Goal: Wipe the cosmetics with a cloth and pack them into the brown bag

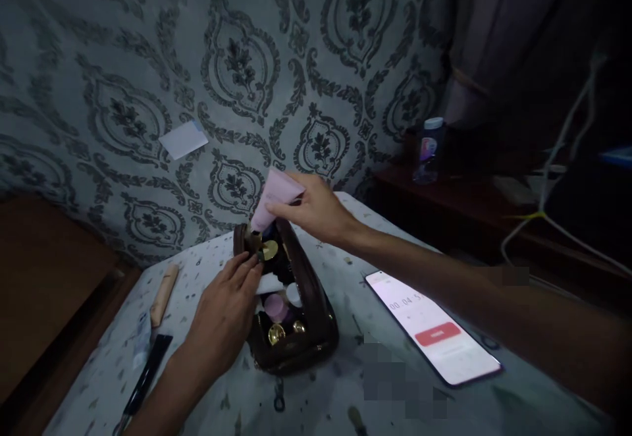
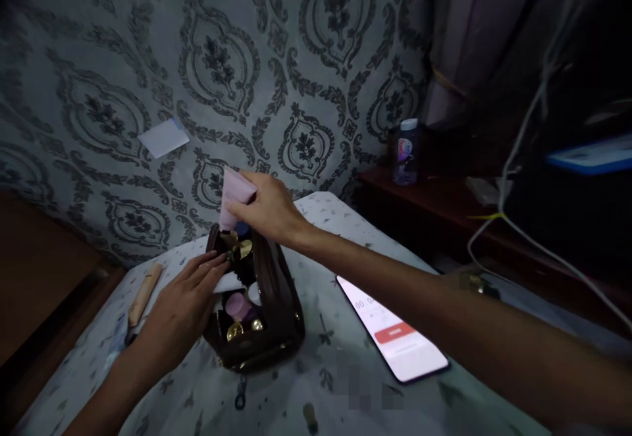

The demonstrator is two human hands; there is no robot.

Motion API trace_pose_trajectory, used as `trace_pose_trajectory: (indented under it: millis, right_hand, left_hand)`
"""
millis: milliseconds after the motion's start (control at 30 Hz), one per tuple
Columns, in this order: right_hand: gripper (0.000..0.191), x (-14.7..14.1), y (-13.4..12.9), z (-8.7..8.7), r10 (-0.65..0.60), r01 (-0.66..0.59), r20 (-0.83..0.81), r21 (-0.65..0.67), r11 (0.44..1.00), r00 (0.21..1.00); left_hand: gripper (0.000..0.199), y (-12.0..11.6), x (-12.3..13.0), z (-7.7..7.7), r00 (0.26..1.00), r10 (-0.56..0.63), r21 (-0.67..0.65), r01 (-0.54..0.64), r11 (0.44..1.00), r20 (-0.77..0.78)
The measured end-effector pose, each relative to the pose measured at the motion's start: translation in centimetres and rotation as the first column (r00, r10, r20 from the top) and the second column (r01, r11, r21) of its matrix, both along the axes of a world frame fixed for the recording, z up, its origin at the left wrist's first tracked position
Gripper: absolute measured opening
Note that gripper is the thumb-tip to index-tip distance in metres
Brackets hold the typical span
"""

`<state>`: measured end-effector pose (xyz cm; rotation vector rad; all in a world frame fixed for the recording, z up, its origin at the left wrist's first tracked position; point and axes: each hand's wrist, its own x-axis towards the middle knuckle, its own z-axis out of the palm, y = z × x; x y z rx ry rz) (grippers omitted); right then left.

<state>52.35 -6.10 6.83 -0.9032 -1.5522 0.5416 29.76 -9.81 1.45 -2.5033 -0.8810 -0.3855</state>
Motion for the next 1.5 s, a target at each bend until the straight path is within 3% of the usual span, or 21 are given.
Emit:
trace_pose_trajectory:
  millis: [133, 333, 567, 800, 967, 1100, 1200, 1400, 1500]
  right_hand:
    - [0.011, -1.8, 2.7, -1.0, 0.001, 0.016, 0.243, -0.066, 0.998, 0.970]
    - [0.012, -3.7, 4.2, -1.4, 0.071, 0.024, 0.446, -0.205, 0.979, 0.892]
    - [0.036, -4.9, 5.2, -2.0, 0.227, -0.073, 0.397, -0.367, 0.927, 0.889]
    - [0.022, -5.1, 5.6, -2.5, 0.358, -0.203, 0.355, -0.405, 0.892, 0.864]
    - [0.040, -5.3, 5.9, -2.1, 0.245, -0.132, 0.649, -0.219, 0.967, 0.721]
    - [0.042, -5.5, 6.3, -2.0, 0.199, -0.105, 0.758, -0.171, 0.980, 0.621]
    - [0.037, -5.7, 6.6, -2.2, 0.181, -0.090, 0.762, -0.160, 0.983, 0.622]
    - [0.023, -6.5, 6.6, -2.6, 0.117, 0.017, 0.683, -0.186, 0.982, 0.721]
    - [0.021, -6.9, 6.3, -2.6, 0.098, 0.045, 0.705, -0.181, 0.982, 0.702]
  left_hand:
    - [0.037, -0.2, -0.1, -0.1, 0.999, -0.022, -0.019, 0.023, 1.000, 0.035]
    - [0.038, -0.3, 0.1, -0.4, 0.998, 0.004, -0.018, -0.003, 1.000, 0.056]
    - [0.036, -0.5, 0.2, -0.4, 0.997, 0.010, -0.027, -0.008, 1.000, 0.078]
    - [0.035, -0.5, 0.1, -0.5, 0.995, 0.020, -0.057, -0.015, 0.998, 0.100]
    - [0.036, -0.5, 0.1, -0.6, 0.991, -0.007, -0.063, 0.015, 0.998, 0.137]
    - [0.034, -0.4, 0.1, -0.8, 0.988, 0.019, -0.077, -0.008, 0.997, 0.153]
    - [0.035, -0.4, 0.1, -0.9, 0.987, 0.024, -0.075, -0.012, 0.997, 0.157]
    - [0.033, -0.3, 0.0, -1.0, 0.981, 0.042, -0.106, -0.022, 0.994, 0.189]
    - [0.034, -0.3, 0.0, -1.1, 0.976, 0.042, -0.115, -0.018, 0.993, 0.215]
